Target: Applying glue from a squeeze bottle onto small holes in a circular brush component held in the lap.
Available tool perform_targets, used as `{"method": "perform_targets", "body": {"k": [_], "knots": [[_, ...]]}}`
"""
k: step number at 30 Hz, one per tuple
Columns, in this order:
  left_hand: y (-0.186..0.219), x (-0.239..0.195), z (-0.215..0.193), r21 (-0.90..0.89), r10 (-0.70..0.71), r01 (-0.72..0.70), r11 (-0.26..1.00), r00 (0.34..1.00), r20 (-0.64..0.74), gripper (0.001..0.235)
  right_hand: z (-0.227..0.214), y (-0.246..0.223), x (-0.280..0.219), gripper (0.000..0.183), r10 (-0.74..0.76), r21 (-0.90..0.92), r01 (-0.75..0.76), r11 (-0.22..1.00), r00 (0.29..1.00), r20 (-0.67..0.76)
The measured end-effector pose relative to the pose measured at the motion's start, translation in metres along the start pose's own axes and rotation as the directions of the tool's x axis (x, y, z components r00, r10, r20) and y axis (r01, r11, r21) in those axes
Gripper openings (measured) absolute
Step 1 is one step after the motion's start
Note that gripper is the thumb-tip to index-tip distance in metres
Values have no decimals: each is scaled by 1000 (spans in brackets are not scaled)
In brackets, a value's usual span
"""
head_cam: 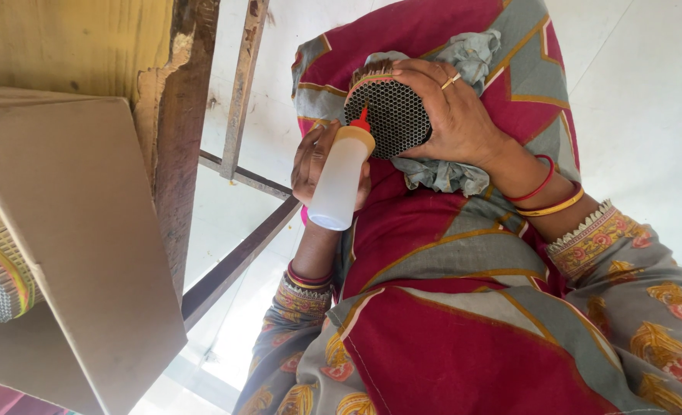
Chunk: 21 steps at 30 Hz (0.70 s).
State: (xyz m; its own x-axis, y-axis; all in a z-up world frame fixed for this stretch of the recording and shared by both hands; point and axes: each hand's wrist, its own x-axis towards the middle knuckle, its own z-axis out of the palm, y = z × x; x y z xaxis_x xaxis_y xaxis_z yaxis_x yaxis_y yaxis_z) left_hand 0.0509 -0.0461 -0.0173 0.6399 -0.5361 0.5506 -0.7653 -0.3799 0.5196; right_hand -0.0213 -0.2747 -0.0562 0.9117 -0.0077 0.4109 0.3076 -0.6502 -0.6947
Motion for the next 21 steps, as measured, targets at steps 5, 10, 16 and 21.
{"method": "perform_targets", "body": {"k": [5,10,16,21], "knots": [[2,1,-1,78,30,-32,996,999,30,33,2,2,-1,117,-6,-5,6,1000,1000,-4],[0,-3,2,-28,-29,29,999,999,17,35,2,2,-2,117,0,-26,0,1000,1000,-1],[3,1,-1,14,14,-14,1000,1000,13,34,2,3,-3,116,1,-16,-1,1000,1000,-15],[4,0,-1,-1,-13,13,1000,1000,28,32,2,3,-2,117,-11,-17,11,1000,1000,-12]]}}
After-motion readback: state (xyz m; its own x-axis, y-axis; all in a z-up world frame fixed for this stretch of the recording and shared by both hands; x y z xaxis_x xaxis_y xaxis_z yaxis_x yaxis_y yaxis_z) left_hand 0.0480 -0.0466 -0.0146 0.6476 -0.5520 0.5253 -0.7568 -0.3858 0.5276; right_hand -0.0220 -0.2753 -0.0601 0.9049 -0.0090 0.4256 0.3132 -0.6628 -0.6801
